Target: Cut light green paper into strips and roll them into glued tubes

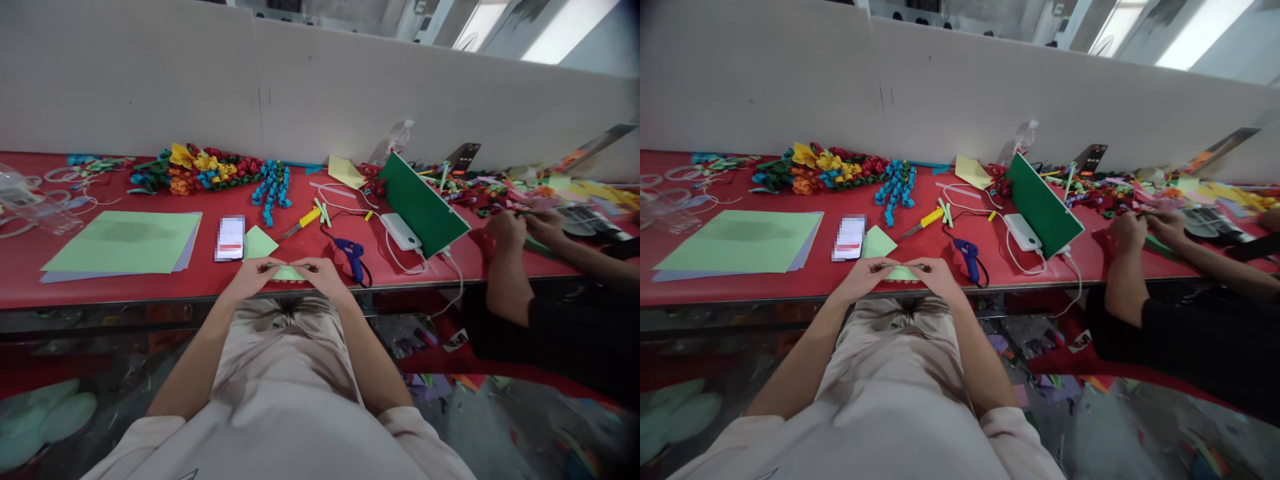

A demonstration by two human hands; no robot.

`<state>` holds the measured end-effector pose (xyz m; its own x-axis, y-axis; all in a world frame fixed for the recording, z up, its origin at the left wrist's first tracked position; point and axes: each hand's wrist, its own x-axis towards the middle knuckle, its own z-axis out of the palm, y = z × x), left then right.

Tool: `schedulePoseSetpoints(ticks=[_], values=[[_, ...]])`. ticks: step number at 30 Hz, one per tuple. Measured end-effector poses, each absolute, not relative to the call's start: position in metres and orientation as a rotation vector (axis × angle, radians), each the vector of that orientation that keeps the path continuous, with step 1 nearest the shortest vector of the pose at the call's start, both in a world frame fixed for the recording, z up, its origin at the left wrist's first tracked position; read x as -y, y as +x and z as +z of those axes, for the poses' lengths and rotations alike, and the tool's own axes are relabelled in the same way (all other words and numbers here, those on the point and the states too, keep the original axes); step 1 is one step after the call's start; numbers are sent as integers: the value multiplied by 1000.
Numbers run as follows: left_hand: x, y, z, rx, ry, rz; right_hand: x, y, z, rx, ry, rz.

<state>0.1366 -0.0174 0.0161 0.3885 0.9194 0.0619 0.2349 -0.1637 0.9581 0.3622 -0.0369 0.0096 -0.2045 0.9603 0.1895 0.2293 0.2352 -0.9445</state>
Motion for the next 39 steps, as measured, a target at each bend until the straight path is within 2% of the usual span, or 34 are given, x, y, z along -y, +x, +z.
schedulePoseSetpoints(ticks=[12,20,27,39], values=[[21,143,20,-1130,1662,949,40,357,1,1664,-1176,906],[25,145,17,-1024,1606,920,40,358,-1,1552,-1108,1093],[25,145,16,-1069,1647,964,39,359,0,1640,-1128,933],[22,147,8,-1033,1657,951,46,358,7,1678,-1124,868]])
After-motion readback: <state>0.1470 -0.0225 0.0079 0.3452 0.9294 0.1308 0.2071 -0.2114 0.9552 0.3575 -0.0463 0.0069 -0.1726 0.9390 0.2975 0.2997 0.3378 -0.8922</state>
